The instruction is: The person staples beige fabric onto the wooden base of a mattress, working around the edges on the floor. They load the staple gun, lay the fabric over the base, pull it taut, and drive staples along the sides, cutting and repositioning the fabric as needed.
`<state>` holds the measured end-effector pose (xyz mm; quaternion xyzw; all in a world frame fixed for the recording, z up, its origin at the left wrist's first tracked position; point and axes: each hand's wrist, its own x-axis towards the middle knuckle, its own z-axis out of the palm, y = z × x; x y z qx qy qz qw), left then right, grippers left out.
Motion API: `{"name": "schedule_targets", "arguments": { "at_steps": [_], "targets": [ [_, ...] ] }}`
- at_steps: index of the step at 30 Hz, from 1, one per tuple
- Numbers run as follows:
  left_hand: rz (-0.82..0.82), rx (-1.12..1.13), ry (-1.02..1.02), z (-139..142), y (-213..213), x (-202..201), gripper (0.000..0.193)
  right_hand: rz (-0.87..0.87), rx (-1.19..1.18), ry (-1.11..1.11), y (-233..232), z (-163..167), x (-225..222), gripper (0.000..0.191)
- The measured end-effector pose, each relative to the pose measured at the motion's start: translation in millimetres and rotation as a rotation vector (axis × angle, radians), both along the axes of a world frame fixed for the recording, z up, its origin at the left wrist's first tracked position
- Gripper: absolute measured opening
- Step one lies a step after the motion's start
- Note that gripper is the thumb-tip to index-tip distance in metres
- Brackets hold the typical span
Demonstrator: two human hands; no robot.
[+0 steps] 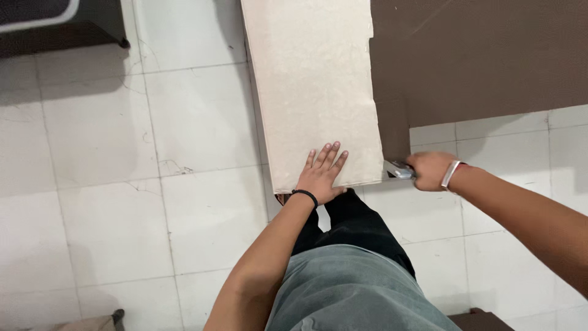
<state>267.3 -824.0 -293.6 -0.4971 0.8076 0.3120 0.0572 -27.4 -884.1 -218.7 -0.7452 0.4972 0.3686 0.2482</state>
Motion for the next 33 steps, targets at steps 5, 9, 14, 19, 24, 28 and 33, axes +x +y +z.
{"name": "schedule_targets", "arguments": {
  "at_steps": [5, 9, 14, 19, 24, 28, 33],
  "targets": [
    [-0.046, 0.006, -0.025, 3.8, 2.6, 8.0, 0.1, -0.045, -0.012, 0.032, 9.1, -13.2, -5.1, 0.04],
    [-0.05, 0.085, -0.005, -1.3, 5.3, 12.0, 0.098, -0.002, -0.002, 0.098, 3.5, -24.5, -3.0, 0.032],
    [-0.059, 0.112, 0.07, -8.3, 7.8, 30.9, 0.094, -0.093, -0.076, -0.024, 3.7, -29.0, -11.3, 0.034],
    [-0.1, 0.101, 0.209, -0.3, -9.3, 51.7, 0.083, -0.392, -0.098, -0.122, 25.1, -23.8, 4.6, 0.05],
    [0.17, 0.29, 0.388, 16.6, -68.2, 90.3, 0.063, -0.705, -0.205, -0.295, 0.4, -22.6, 91.3, 0.081],
    [0.356, 0.35, 0.462, 15.7, -129.9, 151.2, 0.054, -0.83, -0.318, -0.302, -44.9, -25.3, 177.5, 0.083],
    [0.393, 0.353, 0.466, -5.6, -208.3, 270.4, 0.045, -0.958, -0.511, -0.302, -104.1, -29.8, 274.7, 0.086]
  ]
}}
